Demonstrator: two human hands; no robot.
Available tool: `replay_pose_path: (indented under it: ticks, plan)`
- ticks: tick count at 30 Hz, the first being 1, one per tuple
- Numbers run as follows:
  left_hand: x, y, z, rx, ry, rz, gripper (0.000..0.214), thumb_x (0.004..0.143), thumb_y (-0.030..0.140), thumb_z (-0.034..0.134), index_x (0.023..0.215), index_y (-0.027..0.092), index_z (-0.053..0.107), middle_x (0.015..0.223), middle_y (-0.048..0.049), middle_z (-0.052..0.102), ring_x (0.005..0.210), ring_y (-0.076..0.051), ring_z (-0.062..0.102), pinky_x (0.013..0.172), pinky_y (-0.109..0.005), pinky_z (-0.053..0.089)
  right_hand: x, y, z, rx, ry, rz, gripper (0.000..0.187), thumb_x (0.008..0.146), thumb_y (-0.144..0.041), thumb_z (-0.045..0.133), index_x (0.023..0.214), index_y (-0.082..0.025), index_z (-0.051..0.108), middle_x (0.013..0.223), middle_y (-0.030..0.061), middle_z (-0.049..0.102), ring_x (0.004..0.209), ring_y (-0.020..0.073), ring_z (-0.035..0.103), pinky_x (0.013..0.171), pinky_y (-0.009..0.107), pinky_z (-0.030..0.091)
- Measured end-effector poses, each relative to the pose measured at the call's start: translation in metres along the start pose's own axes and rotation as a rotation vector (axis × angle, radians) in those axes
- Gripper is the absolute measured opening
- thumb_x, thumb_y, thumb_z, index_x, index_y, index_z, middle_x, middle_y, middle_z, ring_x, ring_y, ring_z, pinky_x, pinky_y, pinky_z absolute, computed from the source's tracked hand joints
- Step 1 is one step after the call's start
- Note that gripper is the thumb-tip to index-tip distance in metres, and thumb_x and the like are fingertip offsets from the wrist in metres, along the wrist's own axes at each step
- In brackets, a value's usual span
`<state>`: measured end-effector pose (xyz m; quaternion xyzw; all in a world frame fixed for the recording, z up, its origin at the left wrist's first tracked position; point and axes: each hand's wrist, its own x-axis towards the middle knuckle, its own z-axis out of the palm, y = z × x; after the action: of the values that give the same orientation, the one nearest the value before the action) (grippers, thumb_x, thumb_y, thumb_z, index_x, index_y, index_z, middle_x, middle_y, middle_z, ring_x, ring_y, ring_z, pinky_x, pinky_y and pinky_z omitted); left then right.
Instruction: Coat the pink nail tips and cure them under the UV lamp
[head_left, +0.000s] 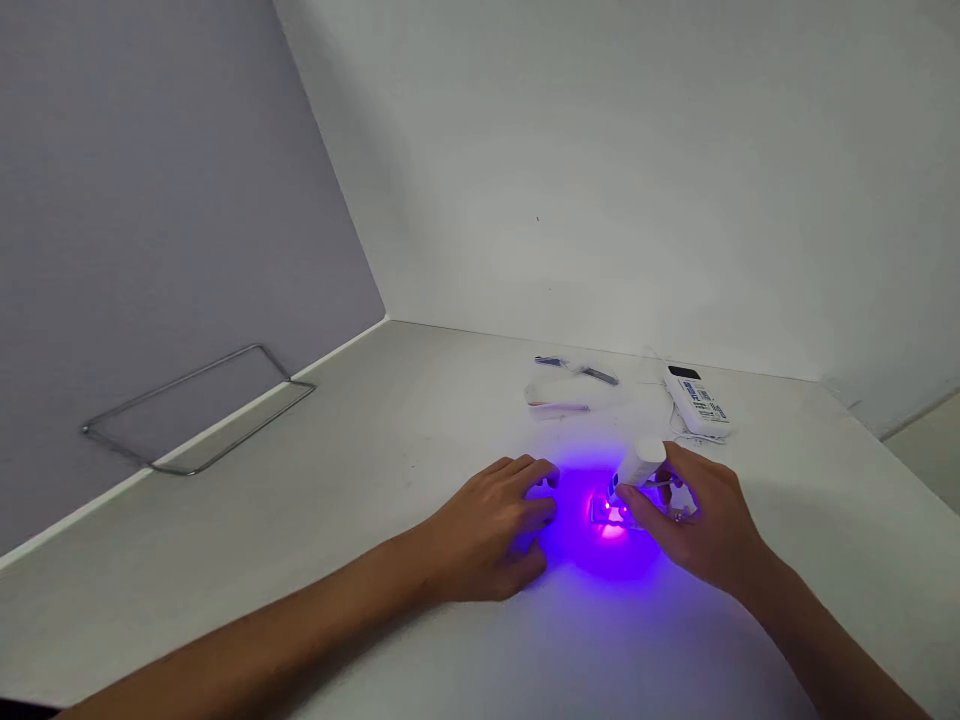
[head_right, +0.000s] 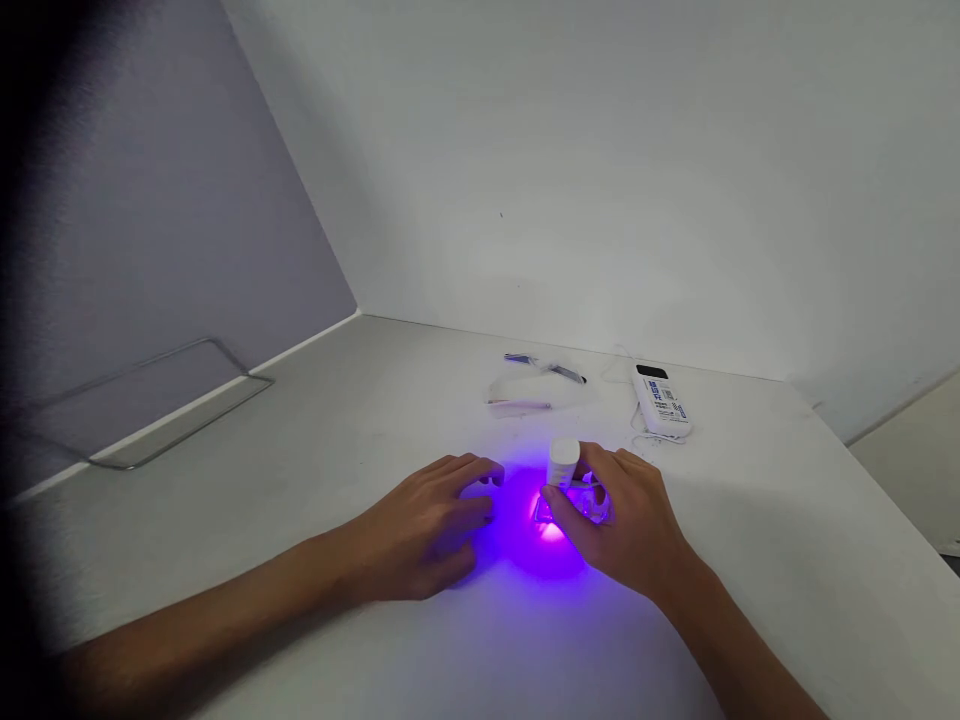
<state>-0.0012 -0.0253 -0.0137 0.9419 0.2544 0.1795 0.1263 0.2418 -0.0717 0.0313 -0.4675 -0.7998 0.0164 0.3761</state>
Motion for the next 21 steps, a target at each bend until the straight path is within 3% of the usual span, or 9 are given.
replay_pose_path:
  ticks: [5, 12, 21]
  plan:
    - [0.0007, -0.0005, 0.0004, 0.007, 0.031, 0.002, 0.013, 0.068, 0.014, 0.055, 0.08, 0.019, 0.058, 0.109, -0.0078, 0.06, 0.093, -0.024, 0.057, 0.082, -0.038, 0.046, -0.0005, 0.0003, 0.0007, -0.018, 0.006, 0.007, 0.022, 0.089, -0.028, 0.061, 0.071, -0.022, 0.051, 0.054, -0.0048, 0.051, 0.046, 0.0099, 0.046, 0.043, 0.021, 0.04]
    - [0.0028, 0.0012, -0.0021, -0.001, -0.011, 0.0, 0.009, 0.068, 0.014, 0.055, 0.075, 0.02, 0.053, 0.078, -0.0029, 0.059, 0.078, -0.022, 0.053, 0.077, -0.035, 0.043, -0.0009, 0.0012, 0.0017, -0.007, 0.008, 0.014, 0.021, 0.09, -0.029, 0.061, 0.072, -0.022, 0.051, 0.054, -0.0048, 0.05, 0.046, 0.0099, 0.046, 0.042, 0.021, 0.039]
    - [0.0016, 0.0004, -0.0009, -0.02, 0.043, 0.008, 0.018, 0.069, 0.016, 0.053, 0.086, 0.019, 0.058, 0.095, -0.0055, 0.064, 0.084, -0.022, 0.057, 0.081, -0.037, 0.043, -0.0014, 0.0004, 0.0008, 0.015, 0.002, 0.027, 0.022, 0.088, -0.026, 0.062, 0.071, -0.022, 0.049, 0.054, -0.0051, 0.047, 0.045, 0.0097, 0.044, 0.041, 0.02, 0.037]
